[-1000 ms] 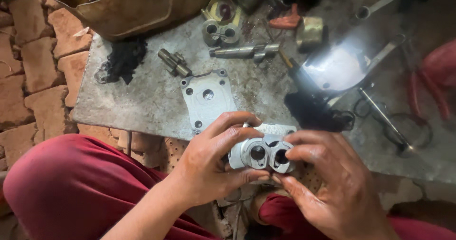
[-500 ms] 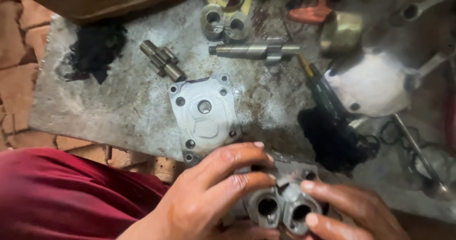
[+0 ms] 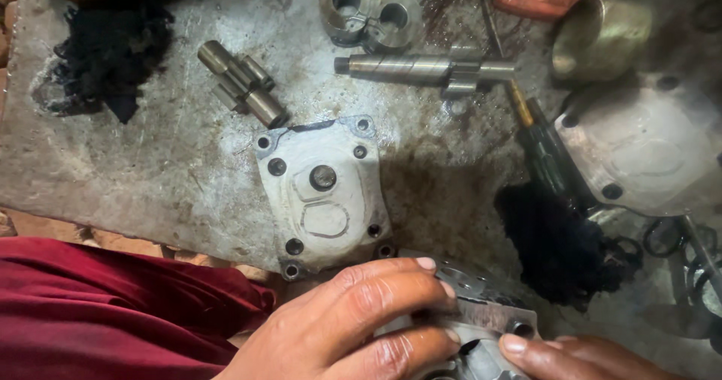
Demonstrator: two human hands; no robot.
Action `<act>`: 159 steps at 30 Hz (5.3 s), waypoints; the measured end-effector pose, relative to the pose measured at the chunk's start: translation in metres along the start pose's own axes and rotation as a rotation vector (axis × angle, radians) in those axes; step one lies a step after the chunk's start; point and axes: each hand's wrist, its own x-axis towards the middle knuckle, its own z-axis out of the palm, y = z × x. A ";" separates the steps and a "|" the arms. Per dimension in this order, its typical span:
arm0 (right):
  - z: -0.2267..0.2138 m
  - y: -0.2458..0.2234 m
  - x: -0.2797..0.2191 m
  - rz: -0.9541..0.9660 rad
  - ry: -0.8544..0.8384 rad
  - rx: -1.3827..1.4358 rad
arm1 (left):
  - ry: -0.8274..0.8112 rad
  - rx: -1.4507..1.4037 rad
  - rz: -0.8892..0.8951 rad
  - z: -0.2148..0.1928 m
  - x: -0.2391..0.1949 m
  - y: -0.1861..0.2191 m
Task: The person cleans internal chambers of a metal pump housing with a cloth and assembles shafts and gears into the unit before securing the components with a mallet.
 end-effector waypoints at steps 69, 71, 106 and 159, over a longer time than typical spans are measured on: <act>-0.003 -0.187 0.078 0.123 0.636 0.273 | 0.102 0.104 -0.018 0.017 -0.024 0.025; 0.001 -0.178 0.071 0.127 0.684 0.309 | 0.097 0.101 -0.034 0.019 -0.025 0.025; 0.003 -0.277 0.101 -0.158 0.150 0.647 | 0.143 -2.073 -0.410 -0.002 -0.069 0.062; -0.029 -0.215 0.034 -0.389 0.963 0.879 | 0.503 -1.960 -0.270 -0.016 -0.060 0.062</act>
